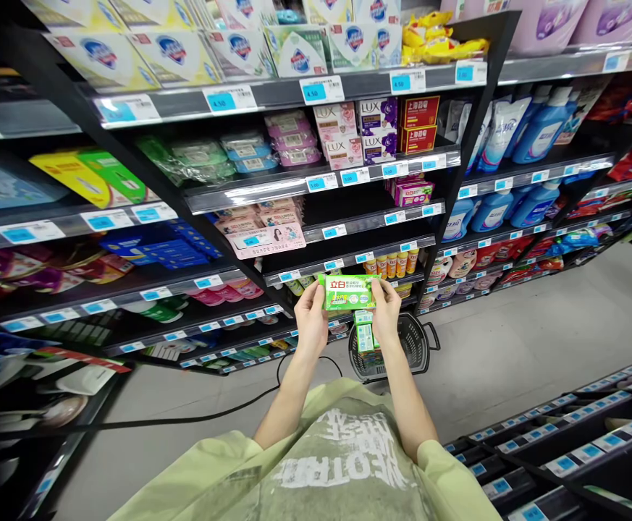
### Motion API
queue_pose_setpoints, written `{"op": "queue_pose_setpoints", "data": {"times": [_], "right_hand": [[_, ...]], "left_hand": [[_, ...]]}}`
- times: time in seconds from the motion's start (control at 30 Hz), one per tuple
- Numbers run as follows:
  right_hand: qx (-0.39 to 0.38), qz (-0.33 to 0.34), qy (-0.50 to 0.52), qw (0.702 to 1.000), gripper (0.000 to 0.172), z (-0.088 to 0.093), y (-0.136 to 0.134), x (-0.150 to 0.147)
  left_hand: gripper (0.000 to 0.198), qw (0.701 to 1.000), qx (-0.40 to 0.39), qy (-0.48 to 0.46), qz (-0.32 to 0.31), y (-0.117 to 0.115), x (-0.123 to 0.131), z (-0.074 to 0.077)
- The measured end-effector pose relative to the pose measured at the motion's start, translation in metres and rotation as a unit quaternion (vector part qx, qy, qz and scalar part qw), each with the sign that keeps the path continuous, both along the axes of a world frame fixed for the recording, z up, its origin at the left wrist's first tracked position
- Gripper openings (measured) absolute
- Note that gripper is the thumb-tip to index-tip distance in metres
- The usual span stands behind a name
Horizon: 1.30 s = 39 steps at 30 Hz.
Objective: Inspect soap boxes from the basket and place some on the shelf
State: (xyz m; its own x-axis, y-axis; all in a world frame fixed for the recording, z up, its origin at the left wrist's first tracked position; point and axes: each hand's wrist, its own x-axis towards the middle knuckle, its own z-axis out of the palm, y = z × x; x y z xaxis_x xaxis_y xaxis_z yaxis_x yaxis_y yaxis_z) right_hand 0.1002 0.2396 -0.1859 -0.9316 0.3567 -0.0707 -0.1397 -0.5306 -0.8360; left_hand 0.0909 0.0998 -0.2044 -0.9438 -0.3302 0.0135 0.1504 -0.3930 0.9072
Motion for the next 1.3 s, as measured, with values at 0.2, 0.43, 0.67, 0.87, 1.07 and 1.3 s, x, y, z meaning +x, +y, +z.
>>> {"op": "queue_pose_setpoints", "data": {"times": [0.2, 0.43, 0.67, 0.87, 1.07, 1.3], "right_hand": [[-0.018, 0.004, -0.009, 1.000, 0.042, -0.0002, 0.0008, -0.0019], [-0.021, 0.010, -0.007, 1.000, 0.040, -0.0007, 0.0024, -0.0012], [-0.014, 0.005, 0.005, 1.000, 0.038, -0.0024, 0.0059, -0.0004], [-0.008, 0.011, -0.016, 1.000, 0.044, -0.0027, 0.0074, 0.0011], [-0.004, 0.011, -0.026, 1.000, 0.046, -0.0031, 0.0084, 0.0021], [0.017, 0.014, -0.031, 0.999, 0.047, -0.0061, 0.0094, 0.0009]], "left_hand": [[0.054, 1.000, 0.008, -0.004, 0.000, 0.0018, 0.0009, 0.0026], [0.053, 1.000, -0.004, -0.005, 0.006, 0.0031, 0.0020, 0.0025], [0.054, 1.000, -0.011, -0.001, 0.008, 0.0062, 0.0035, 0.0032], [0.057, 1.000, -0.019, 0.002, 0.007, 0.0076, 0.0037, 0.0008], [0.056, 1.000, -0.024, -0.003, 0.004, 0.0076, 0.0036, -0.0016], [0.055, 1.000, -0.024, -0.004, 0.003, 0.0076, 0.0038, -0.0008]]}}
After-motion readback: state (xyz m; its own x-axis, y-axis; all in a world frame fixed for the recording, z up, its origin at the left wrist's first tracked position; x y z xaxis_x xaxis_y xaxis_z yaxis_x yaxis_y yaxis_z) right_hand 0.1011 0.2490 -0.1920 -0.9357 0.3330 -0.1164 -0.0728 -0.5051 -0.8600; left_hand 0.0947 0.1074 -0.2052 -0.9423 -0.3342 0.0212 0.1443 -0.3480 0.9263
